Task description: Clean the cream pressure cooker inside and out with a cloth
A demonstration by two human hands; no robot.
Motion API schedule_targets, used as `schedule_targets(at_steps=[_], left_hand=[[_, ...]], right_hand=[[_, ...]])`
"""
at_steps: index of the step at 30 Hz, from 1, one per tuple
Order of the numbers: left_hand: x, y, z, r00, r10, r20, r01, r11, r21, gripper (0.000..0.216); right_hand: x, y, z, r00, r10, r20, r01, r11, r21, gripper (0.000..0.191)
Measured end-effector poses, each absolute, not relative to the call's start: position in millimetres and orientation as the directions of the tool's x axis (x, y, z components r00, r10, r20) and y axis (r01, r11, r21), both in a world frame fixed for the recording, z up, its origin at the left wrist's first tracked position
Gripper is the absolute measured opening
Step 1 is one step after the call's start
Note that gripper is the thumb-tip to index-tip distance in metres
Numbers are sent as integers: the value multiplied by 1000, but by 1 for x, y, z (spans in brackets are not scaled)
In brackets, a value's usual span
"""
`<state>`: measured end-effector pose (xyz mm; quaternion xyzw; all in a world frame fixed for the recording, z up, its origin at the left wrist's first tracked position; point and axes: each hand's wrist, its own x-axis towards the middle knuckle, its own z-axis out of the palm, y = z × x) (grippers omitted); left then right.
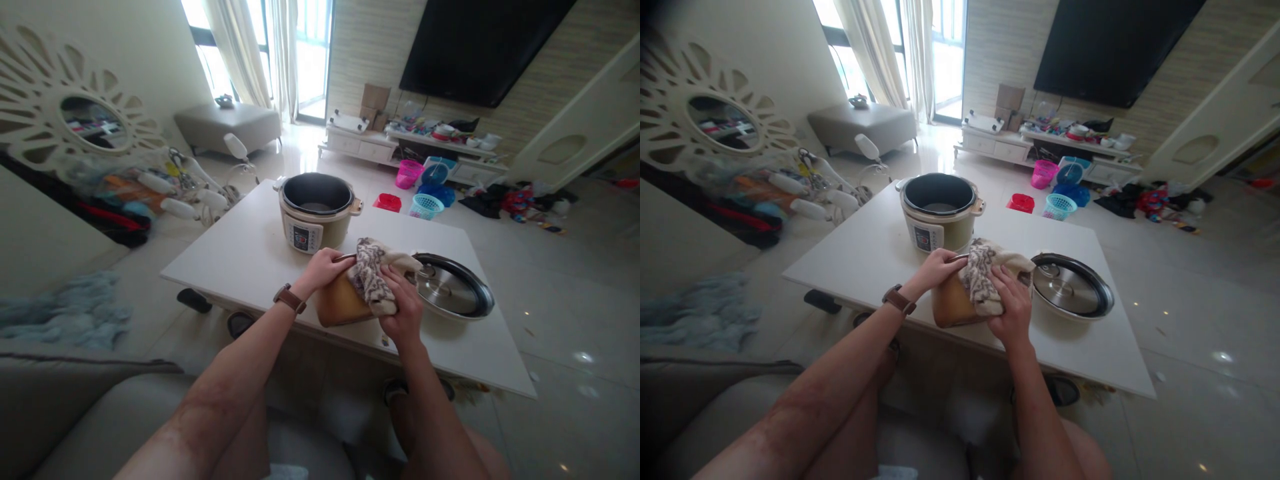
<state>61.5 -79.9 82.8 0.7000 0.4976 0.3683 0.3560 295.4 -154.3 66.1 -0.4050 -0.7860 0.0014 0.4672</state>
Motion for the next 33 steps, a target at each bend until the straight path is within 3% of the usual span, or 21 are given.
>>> schedule_targets(at_steps=[3, 6, 11, 14, 18, 23, 25, 27, 29, 31, 33], left_hand=[[62, -81, 85, 215, 964, 154, 452, -238, 859, 58], [62, -82, 86, 217, 966, 142, 449, -228, 864, 57], [60, -81, 86, 217, 965, 146, 458, -233, 858, 56], [60, -81, 86, 220, 965, 142, 463, -231, 855, 56], [60, -82, 88, 218, 966, 139, 461, -228, 858, 55], [62, -83, 89, 215, 967, 140, 474, -228, 850, 55], [63, -83, 89, 219, 964, 153, 475, -242, 846, 55], [63, -82, 88, 226, 961, 162, 466, -253, 848, 54], [63, -83, 88, 226, 961, 160, 463, -251, 850, 54], [63, -83, 89, 215, 965, 149, 476, -237, 847, 55], [62, -84, 90, 206, 969, 137, 487, -223, 844, 55]], right_hand=[[297, -148, 59, 23, 745, 667, 630, 507, -588, 44], [303, -139, 47, 320, 826, 465, 546, 240, -802, 42], [314, -127, 31, 486, 853, 188, 320, 26, -947, 42], [312, -128, 30, 516, 830, 211, 325, 38, -945, 42], [302, -136, 40, 435, 817, 379, 476, 149, -867, 36], [292, -151, 59, 40, 719, 693, 668, 497, -554, 38], [290, -156, 65, -173, 643, 746, 672, 630, -388, 48], [288, -158, 70, -294, 605, 740, 659, 689, -301, 54], [287, -157, 70, -253, 641, 724, 665, 659, -351, 53], [290, -150, 65, -48, 734, 677, 677, 522, -518, 45], [296, -141, 55, 220, 819, 530, 612, 307, -728, 39]])
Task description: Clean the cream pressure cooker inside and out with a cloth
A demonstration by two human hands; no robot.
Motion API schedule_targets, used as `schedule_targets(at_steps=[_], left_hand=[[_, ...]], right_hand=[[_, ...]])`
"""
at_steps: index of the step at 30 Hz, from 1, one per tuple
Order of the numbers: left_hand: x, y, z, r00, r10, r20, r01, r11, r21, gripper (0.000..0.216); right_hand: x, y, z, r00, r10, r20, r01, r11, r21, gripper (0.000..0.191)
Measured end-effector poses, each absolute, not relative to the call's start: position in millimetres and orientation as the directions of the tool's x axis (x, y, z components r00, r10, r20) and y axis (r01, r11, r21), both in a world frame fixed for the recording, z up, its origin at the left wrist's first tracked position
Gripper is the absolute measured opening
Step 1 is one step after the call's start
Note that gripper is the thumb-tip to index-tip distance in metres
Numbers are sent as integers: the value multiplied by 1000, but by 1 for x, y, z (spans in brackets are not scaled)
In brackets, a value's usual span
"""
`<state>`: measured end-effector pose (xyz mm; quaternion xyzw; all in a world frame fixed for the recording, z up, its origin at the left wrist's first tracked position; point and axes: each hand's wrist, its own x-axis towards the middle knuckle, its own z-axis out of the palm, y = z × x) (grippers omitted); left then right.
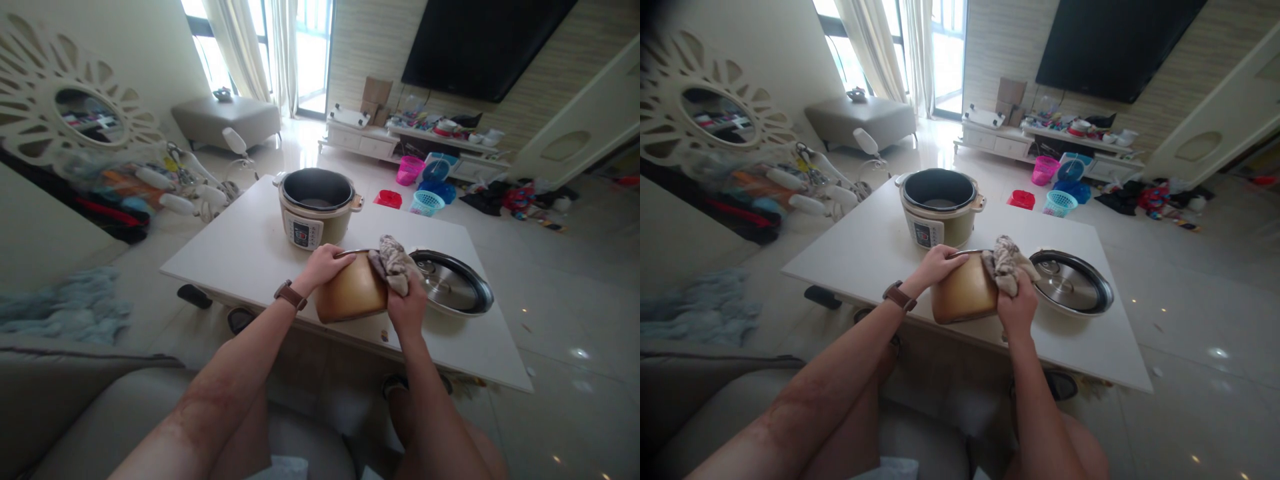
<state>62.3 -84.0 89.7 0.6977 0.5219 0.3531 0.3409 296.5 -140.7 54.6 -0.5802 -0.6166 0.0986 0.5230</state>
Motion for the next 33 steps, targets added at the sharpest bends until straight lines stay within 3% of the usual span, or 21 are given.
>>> schedule_targets(at_steps=[2, 4, 7, 10, 13, 17, 20, 25, 29, 33], left_hand=[[62, -84, 90, 209, 969, 130, 485, -218, 847, 55], [61, -84, 90, 214, 969, 125, 478, -216, 851, 56], [60, -84, 90, 213, 969, 122, 475, -212, 854, 56], [61, -84, 90, 208, 970, 123, 474, -210, 855, 57], [61, -84, 90, 211, 969, 126, 482, -215, 850, 57], [64, -83, 88, 213, 964, 157, 507, -246, 826, 53], [65, -82, 87, 225, 960, 169, 517, -264, 814, 48], [62, -85, 88, 254, 947, 198, 474, -300, 828, 48], [56, -85, 85, 310, 944, 113, 429, -245, 869, 56], [56, -83, 81, 293, 956, 22, 406, -145, 903, 65]], right_hand=[[307, -130, 40, 415, 853, 318, 451, 110, -886, 41], [316, -121, 25, 494, 857, 144, 286, -4, -958, 42], [322, -117, 14, 520, 852, 67, 202, -46, -978, 42], [314, -123, 22, 515, 842, 160, 291, 4, -957, 42], [301, -136, 44, 412, 839, 354, 487, 126, -864, 37], [291, -151, 68, -61, 768, 638, 671, 504, -543, 45], [290, -155, 74, -308, 685, 660, 664, 652, -366, 59], [294, -151, 71, -202, 724, 659, 671, 593, -446, 54], [296, -149, 68, -66, 744, 665, 621, 552, -556, 46], [302, -144, 61, 188, 817, 546, 587, 352, -729, 40]])
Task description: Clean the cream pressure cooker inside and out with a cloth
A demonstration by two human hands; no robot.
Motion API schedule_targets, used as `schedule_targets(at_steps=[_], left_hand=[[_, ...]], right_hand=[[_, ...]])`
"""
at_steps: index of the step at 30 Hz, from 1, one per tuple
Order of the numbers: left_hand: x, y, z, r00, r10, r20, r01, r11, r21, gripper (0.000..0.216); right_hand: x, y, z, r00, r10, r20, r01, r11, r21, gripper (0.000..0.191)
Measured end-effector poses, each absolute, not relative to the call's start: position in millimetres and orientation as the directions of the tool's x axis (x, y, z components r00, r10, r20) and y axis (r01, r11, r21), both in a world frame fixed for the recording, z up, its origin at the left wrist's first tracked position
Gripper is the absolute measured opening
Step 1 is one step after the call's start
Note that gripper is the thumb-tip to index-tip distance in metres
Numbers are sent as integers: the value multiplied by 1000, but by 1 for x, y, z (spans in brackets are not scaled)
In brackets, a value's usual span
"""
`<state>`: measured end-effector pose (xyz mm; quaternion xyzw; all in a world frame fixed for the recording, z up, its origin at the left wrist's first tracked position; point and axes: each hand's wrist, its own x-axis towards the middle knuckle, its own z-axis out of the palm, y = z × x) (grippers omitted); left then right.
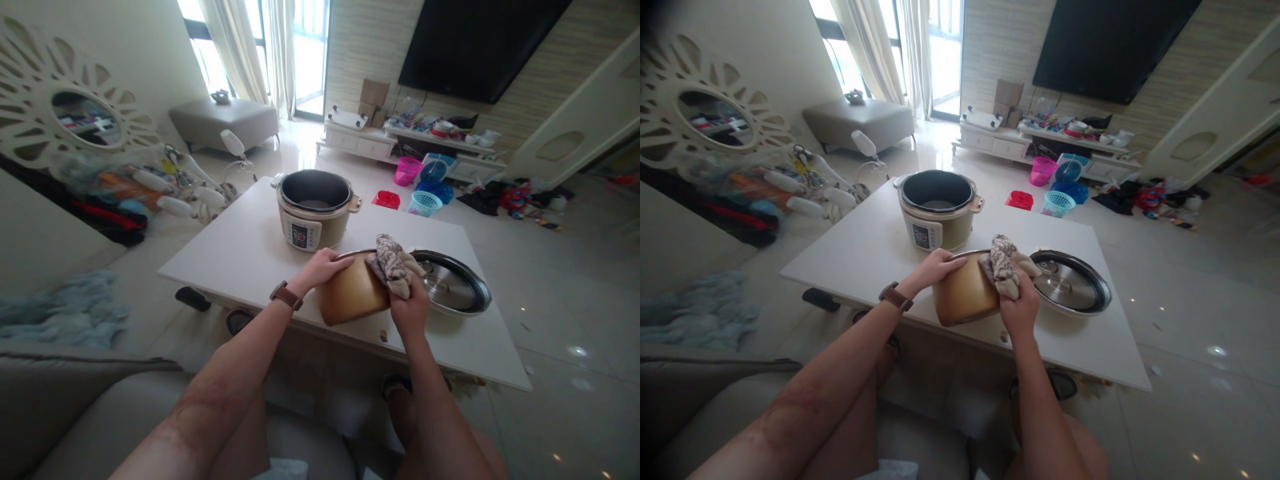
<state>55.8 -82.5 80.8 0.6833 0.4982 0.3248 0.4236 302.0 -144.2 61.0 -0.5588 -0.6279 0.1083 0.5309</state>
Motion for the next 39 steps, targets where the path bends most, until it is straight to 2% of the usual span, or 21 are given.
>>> schedule_targets(at_steps=[3, 7, 9, 11, 13, 15, 18, 20, 23, 28, 31, 35, 39], left_hand=[[59, -81, 79, 287, 958, 17, 392, -134, 910, 65], [63, -81, 81, 286, 957, 48, 388, -161, 908, 64], [65, -82, 83, 280, 957, 71, 394, -182, 901, 63], [67, -83, 85, 276, 957, 87, 403, -198, 893, 61], [69, -84, 87, 271, 958, 98, 420, -209, 883, 59], [72, -85, 89, 259, 959, 114, 451, -224, 864, 57], [75, -84, 88, 235, 961, 147, 492, -248, 834, 47], [76, -83, 87, 226, 961, 157, 504, -253, 826, 35], [76, -81, 85, 228, 960, 160, 509, -258, 821, 24], [76, -81, 83, 244, 946, 214, 491, -311, 814, 28], [73, -82, 82, 275, 934, 229, 463, -338, 819, 40], [67, -83, 80, 308, 945, 107, 422, -237, 875, 62], [66, -82, 77, 276, 961, 15, 393, -127, 911, 69]], right_hand=[[311, -136, 51, 407, 837, 366, 481, 145, -865, 41], [321, -126, 39, 506, 845, 174, 298, 18, -954, 42], [321, -125, 37, 516, 842, 158, 271, 15, -962, 41], [317, -128, 40, 512, 833, 210, 314, 46, -948, 41], [311, -134, 46, 473, 823, 314, 414, 107, -904, 40], [304, -142, 55, 351, 814, 463, 533, 233, -813, 39], [297, -154, 69, -39, 759, 650, 645, 516, -564, 46], [294, -160, 75, -253, 689, 679, 647, 643, -411, 53], [293, -162, 78, -318, 641, 698, 649, 684, -333, 58], [296, -158, 74, -219, 708, 671, 663, 613, -430, 54], [300, -156, 71, -166, 717, 677, 637, 602, -481, 50], [306, -151, 66, -13, 725, 689, 592, 561, -579, 43], [313, -143, 59, 265, 813, 518, 522, 330, -786, 38]])
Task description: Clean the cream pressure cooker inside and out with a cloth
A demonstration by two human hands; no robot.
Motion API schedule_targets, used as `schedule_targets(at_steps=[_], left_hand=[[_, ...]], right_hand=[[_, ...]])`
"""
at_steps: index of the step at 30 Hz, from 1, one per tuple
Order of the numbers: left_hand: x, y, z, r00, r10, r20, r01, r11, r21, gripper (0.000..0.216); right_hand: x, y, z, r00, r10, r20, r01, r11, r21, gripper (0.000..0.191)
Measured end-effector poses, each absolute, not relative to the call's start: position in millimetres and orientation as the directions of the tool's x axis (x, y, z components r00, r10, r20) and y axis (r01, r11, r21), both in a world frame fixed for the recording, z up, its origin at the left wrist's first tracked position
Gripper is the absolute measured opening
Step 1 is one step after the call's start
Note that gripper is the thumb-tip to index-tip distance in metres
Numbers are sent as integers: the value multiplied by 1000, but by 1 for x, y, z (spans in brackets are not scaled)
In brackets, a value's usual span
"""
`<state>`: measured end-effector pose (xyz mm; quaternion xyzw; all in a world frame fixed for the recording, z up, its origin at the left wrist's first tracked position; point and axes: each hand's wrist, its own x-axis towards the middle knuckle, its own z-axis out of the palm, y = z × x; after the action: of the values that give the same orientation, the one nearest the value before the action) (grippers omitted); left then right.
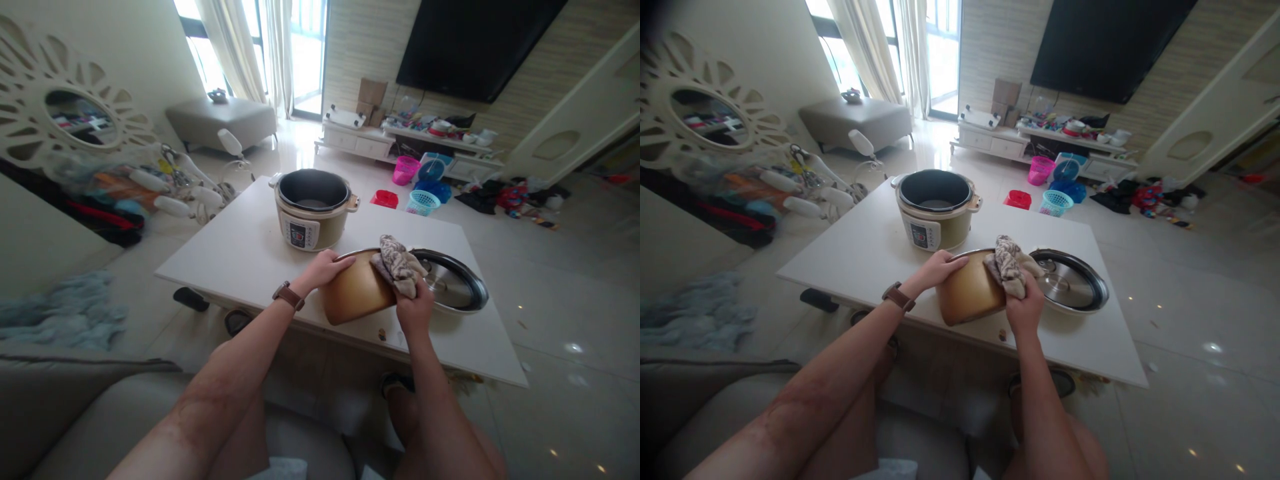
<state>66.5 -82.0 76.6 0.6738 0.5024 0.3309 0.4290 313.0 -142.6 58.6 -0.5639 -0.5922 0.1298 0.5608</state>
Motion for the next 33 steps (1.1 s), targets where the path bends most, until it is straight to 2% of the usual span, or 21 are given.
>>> schedule_targets(at_steps=[5, 7, 9, 11, 13, 15, 17, 20, 22, 24, 27, 31, 33], left_hand=[[68, -79, 76, 279, 960, 5, 378, -115, 919, 70], [67, -78, 77, 273, 962, 9, 383, -117, 916, 70], [67, -78, 79, 263, 964, 27, 394, -133, 909, 69], [67, -80, 82, 259, 965, 50, 407, -155, 900, 68], [67, -81, 84, 256, 965, 66, 419, -172, 892, 67], [68, -82, 86, 245, 966, 78, 433, -181, 883, 65], [69, -82, 86, 238, 966, 98, 445, -198, 873, 64], [70, -79, 83, 257, 956, 144, 442, -248, 862, 61], [71, -78, 82, 263, 952, 158, 442, -264, 857, 59], [71, -78, 82, 252, 956, 150, 448, -253, 858, 61], [71, -82, 84, 237, 963, 131, 453, -229, 862, 63], [67, -84, 85, 266, 949, 168, 414, -269, 869, 56], [63, -83, 83, 279, 949, 150, 404, -258, 878, 54]], right_hand=[[323, -128, 42, 518, 823, 233, 317, 68, -946, 44], [325, -124, 35, 572, 809, 131, 238, -11, -971, 41], [324, -123, 30, 595, 797, 99, 217, -42, -975, 38], [319, -127, 31, 573, 801, 172, 283, 3, -959, 37], [312, -134, 38, 496, 806, 323, 410, 110, -905, 36], [303, -143, 47, 343, 792, 504, 542, 272, -795, 34], [297, -152, 57, 112, 741, 662, 625, 465, -627, 37], [291, -160, 65, -170, 645, 745, 654, 639, -404, 48], [290, -161, 67, -206, 630, 749, 663, 652, -366, 51], [290, -160, 66, -144, 655, 741, 668, 618, -416, 49], [293, -154, 62, 62, 747, 662, 645, 476, -597, 43], [305, -141, 52, 394, 811, 433, 511, 199, -836, 37], [312, -134, 44, 479, 821, 310, 412, 101, -905, 39]])
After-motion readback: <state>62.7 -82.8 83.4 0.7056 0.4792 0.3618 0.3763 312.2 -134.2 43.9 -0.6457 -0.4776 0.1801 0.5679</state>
